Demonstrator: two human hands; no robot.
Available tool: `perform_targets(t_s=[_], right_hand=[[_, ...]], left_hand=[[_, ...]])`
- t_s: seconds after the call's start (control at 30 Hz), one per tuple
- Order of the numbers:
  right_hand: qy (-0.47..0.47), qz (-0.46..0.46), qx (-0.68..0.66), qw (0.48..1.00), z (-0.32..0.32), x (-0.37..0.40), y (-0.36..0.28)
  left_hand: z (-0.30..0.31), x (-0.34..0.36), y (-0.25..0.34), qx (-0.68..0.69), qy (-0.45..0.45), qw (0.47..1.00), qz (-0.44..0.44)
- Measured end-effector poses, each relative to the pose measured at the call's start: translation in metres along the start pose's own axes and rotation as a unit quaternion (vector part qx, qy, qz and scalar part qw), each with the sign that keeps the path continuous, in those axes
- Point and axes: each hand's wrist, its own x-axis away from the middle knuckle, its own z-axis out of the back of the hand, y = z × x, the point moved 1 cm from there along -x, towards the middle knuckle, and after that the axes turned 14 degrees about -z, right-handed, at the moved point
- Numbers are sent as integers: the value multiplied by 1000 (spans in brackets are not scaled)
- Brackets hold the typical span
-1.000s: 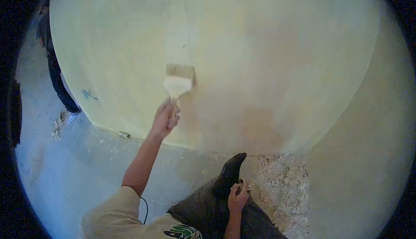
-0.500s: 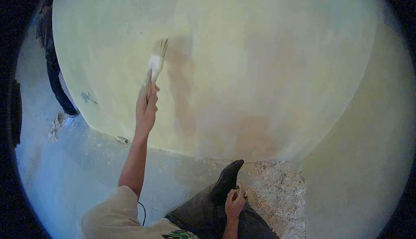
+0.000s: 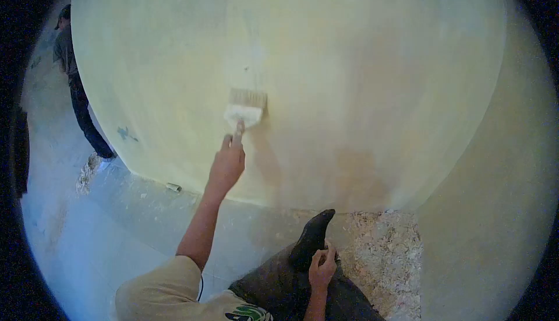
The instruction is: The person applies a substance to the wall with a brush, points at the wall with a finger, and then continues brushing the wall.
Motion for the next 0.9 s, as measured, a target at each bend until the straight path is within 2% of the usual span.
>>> perform_targets(t_s=[0.07, 0.13, 0.17, 0.23, 0.27, 0.33, 0.4, 0.47, 0.5, 0.57, 0.7, 0.77, 0.8, 0.83, 0.9], right_hand=[[-4, -6, -6, 1000, 2, 1, -7], [-2, -6, -8, 1000, -1, 1, -1], [3, -5, -11, 1000, 1, 1, 3], [0, -22, -1, 1000, 5, 3, -7], [-10, -44, 6, 999, 6, 3, -10], [-10, -33, 10, 999, 6, 1, -10], [-20, -24, 18, 999, 3, 2, -11], [-8, -4, -1, 1000, 2, 1, -9], [-10, -6, 2, 1000, 1, 2, -6], [-9, -13, 3, 1000, 1, 1, -3], [-23, -35, 15, 999, 4, 3, -5], [-11, -22, 21, 999, 2, 2, -3], [-13, -22, 20, 999, 2, -1, -2], [-16, -16, 19, 1000, 3, -2, -1], [-21, -14, 17, 1000, 3, 1, -4]], left_hand=[[-13, 20, -6, 25, -15, 999, 22], [-23, 39, -29, 100, 25, 990, -94], [-20, 49, -39, 105, 25, 990, -93], [-12, 48, -48, 237, 125, 958, -98], [-8, 44, -44, 241, 126, 957, -102], [35, 32, -25, 359, 123, 923, 66], [65, 8, -12, 394, 125, 907, 84], [77, -21, -12, 391, 152, 907, 31], [79, -34, -13, 392, 150, 907, 34], [80, -61, -12, 334, 205, 918, -57], [56, -88, -11, 331, 176, 927, -11], [23, -87, -23, 216, 205, 949, -100], [14, -77, -16, 274, 200, 939, -66], [5, -64, -12, 272, 197, 940, -63], [-14, -36, -8, 287, 164, 944, -2]])
